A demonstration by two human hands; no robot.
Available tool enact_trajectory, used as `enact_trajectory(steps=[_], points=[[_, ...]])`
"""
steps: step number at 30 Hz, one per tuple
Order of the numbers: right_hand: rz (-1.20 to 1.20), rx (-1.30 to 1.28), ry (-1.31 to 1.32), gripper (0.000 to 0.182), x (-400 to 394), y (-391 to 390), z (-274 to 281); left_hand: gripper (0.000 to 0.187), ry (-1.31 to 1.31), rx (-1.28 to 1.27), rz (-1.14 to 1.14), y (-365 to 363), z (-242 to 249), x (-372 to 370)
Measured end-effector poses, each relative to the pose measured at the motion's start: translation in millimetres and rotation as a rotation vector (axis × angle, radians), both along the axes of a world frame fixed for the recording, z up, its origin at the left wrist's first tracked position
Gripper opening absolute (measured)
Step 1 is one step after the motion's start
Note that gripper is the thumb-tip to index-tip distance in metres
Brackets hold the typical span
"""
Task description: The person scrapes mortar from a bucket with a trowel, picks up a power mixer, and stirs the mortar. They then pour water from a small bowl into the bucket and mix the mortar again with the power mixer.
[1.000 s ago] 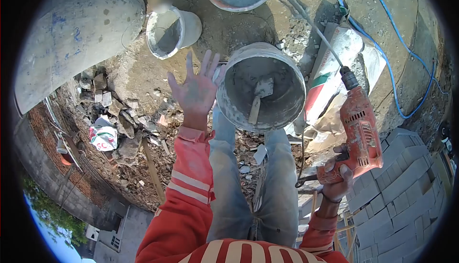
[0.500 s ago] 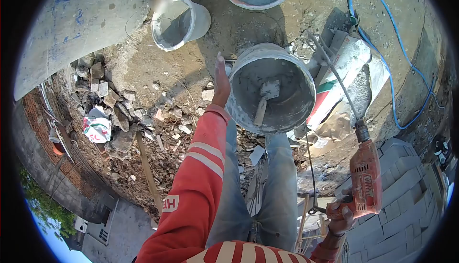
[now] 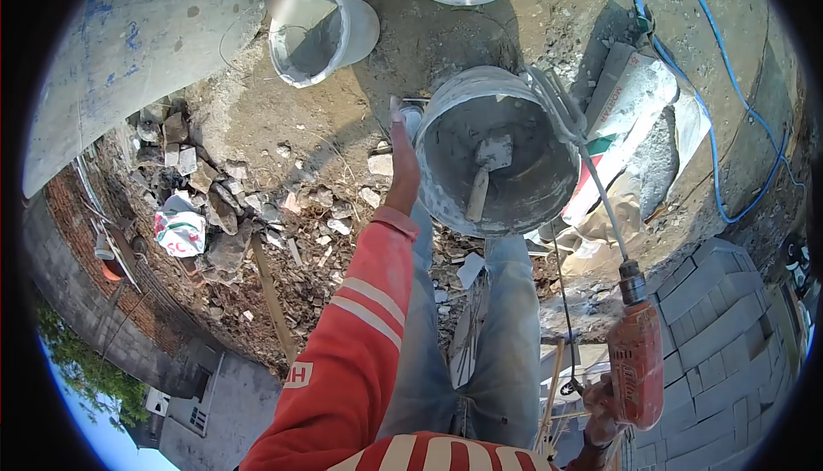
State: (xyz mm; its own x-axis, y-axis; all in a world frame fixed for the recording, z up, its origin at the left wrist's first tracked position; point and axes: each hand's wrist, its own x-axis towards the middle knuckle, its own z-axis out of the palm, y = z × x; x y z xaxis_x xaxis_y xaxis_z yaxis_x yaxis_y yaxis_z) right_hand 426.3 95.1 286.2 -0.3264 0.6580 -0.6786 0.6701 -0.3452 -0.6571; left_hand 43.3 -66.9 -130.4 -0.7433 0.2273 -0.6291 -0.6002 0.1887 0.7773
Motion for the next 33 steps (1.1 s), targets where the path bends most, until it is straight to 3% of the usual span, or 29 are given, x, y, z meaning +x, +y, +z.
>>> enact_trajectory(steps=[3,5,6,8,9,16,20,22,26,33], points=[[-0.049,-0.015,-0.009,0.042,-6,4,12,0.088,0.079,0.145,-0.069,50,70,-51],[-0.035,-0.004,-0.040,0.042,-1,4,15,0.087,-0.259,0.622,0.098,66,102,-77],[-0.028,0.004,-0.043,0.041,2,6,14,0.087,-0.247,0.626,0.092,68,101,-81],[-0.018,0.014,-0.060,0.041,8,6,11,0.084,-0.031,0.150,-0.085,64,88,-87],[-0.012,0.016,-0.068,0.041,10,6,8,0.084,0.000,0.050,-0.119,62,77,-85],[0.020,0.031,-0.085,0.039,21,16,-4,0.083,-0.260,-0.039,0.004,16,-6,-25],[0.032,0.022,-0.111,0.039,27,21,0,0.083,-0.367,-0.071,0.061,-24,-25,12],[0.038,0.021,-0.113,0.038,32,24,1,0.087,-0.454,0.046,0.082,-46,-29,32],[0.059,0.014,-0.118,0.038,43,35,-1,0.090,-0.359,0.088,0.148,-63,-47,52],[0.128,0.013,-0.137,0.036,64,59,-1,0.092,-0.370,-0.135,0.087,25,57,-2]])
